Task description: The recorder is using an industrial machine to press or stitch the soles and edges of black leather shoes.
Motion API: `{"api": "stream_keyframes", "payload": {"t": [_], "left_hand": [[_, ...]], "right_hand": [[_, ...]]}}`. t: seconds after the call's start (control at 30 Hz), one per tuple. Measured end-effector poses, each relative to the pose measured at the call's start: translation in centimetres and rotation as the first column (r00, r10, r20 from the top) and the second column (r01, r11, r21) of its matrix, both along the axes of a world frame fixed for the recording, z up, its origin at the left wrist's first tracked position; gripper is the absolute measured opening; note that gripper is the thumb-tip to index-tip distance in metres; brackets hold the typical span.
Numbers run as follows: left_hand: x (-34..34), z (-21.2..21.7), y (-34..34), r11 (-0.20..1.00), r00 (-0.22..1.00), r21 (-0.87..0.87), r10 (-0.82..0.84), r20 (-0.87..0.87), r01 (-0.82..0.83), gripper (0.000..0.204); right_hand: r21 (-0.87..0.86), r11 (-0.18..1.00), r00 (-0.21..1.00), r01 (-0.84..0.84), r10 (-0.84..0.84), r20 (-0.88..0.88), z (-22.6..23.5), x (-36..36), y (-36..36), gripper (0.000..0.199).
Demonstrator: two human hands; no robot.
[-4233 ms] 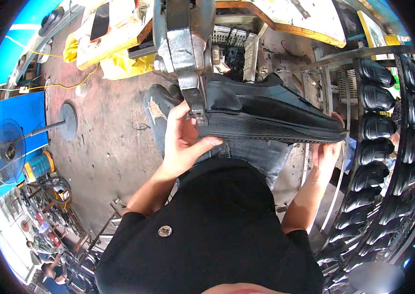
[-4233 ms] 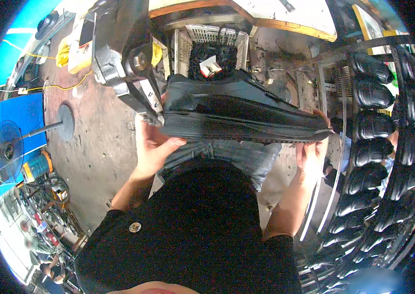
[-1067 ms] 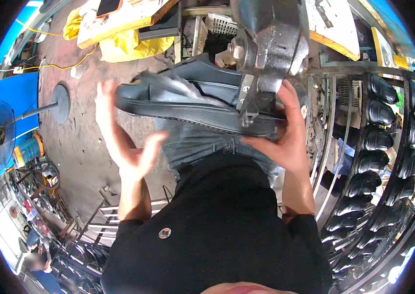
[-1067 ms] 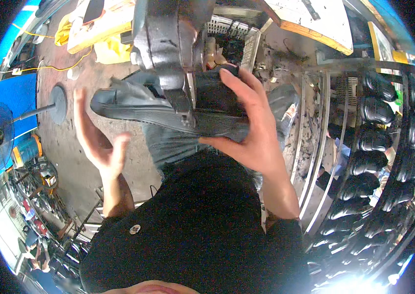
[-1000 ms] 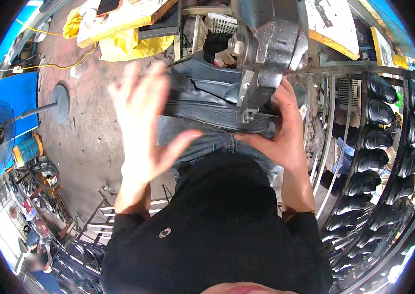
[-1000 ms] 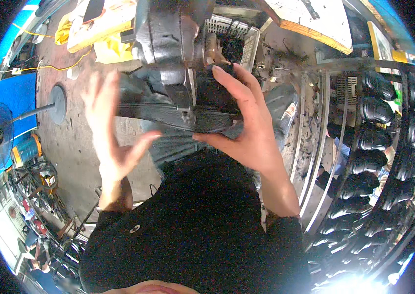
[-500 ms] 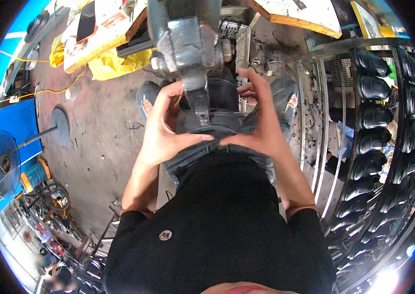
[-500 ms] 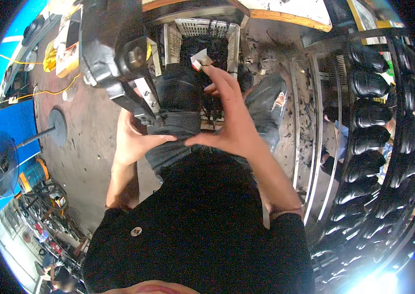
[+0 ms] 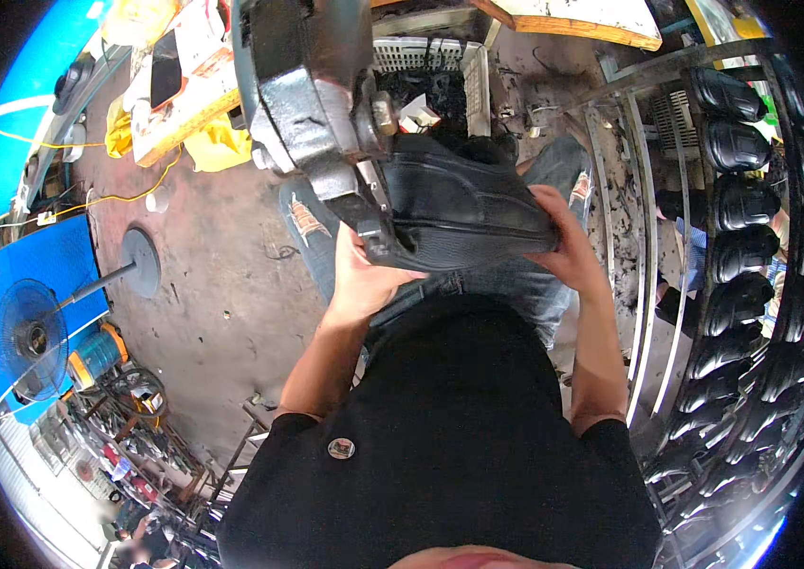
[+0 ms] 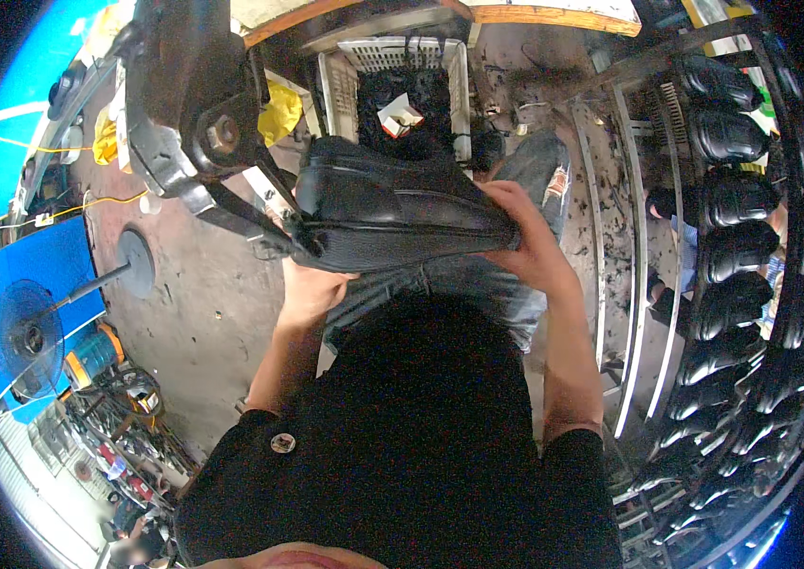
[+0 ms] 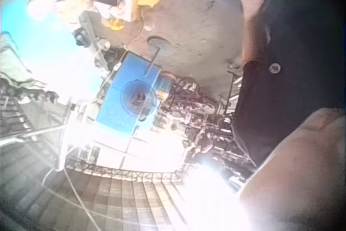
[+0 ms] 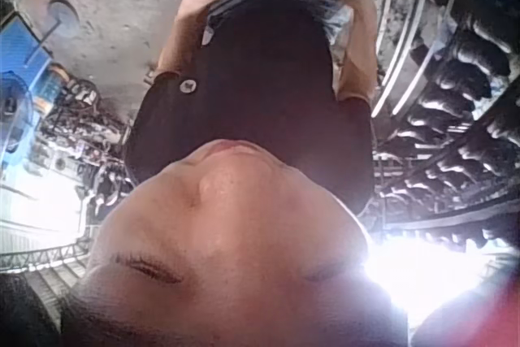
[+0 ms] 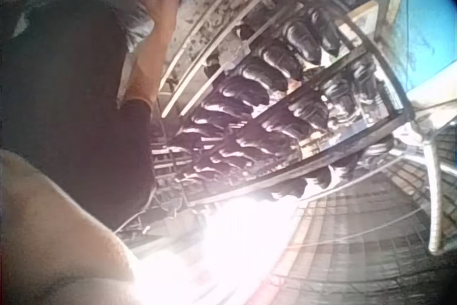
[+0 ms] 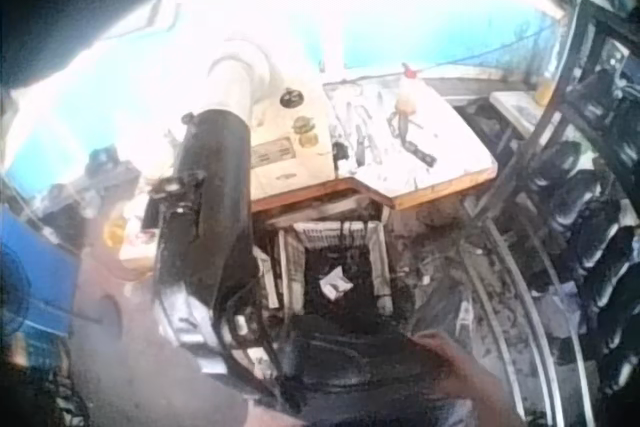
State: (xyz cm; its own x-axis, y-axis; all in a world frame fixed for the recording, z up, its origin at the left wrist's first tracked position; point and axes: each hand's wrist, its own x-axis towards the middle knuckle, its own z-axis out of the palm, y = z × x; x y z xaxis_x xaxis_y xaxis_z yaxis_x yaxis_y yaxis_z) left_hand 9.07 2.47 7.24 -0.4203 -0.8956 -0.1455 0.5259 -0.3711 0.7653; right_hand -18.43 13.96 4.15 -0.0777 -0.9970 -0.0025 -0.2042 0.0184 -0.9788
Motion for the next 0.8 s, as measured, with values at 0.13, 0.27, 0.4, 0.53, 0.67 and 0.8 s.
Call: {"api": "stream_keyframes", "payload": {"t": [0.13,0.27,0.4,0.53,0.67,0.8], "left_hand": [[5.3,-5.6,-0.4,0.991,0.998,0.13,-0.025,-0.057,0.033,0.084],[3.3,-0.2,-0.5,0.969,0.953,-0.198,-0.089,0.288,0.15,0.096],[1.5,2.5,-1.8,0.937,0.944,-0.277,-0.123,0.307,0.213,0.098],[1.9,2.7,-1.9,0.954,0.937,-0.213,-0.137,0.322,0.213,0.093],[1.9,1.7,-1.8,0.938,0.923,-0.273,-0.103,0.372,0.215,0.09],[1.4,1.8,-1.5,0.956,0.94,-0.221,-0.113,0.322,0.191,0.081]], "right_hand": [[0.111,0.99,0.984,-0.086,0.102,-0.143,1.4,1.7,-1.5,0.085],[0.078,0.99,0.99,-0.12,0.125,-0.064,-2.7,3.3,-0.7,0.081],[0.169,0.985,0.98,-0.022,-0.012,0.196,-3.9,4.3,0.0,0.082],[0.165,0.986,0.992,0.006,-0.026,0.123,-3.7,3.8,0.0,0.083],[0.094,0.995,0.998,-0.035,0.03,0.057,-1.7,2.0,-0.5,0.085],[0.08,0.997,0.996,-0.012,0.02,-0.093,0.6,0.4,0.0,0.087]]}}
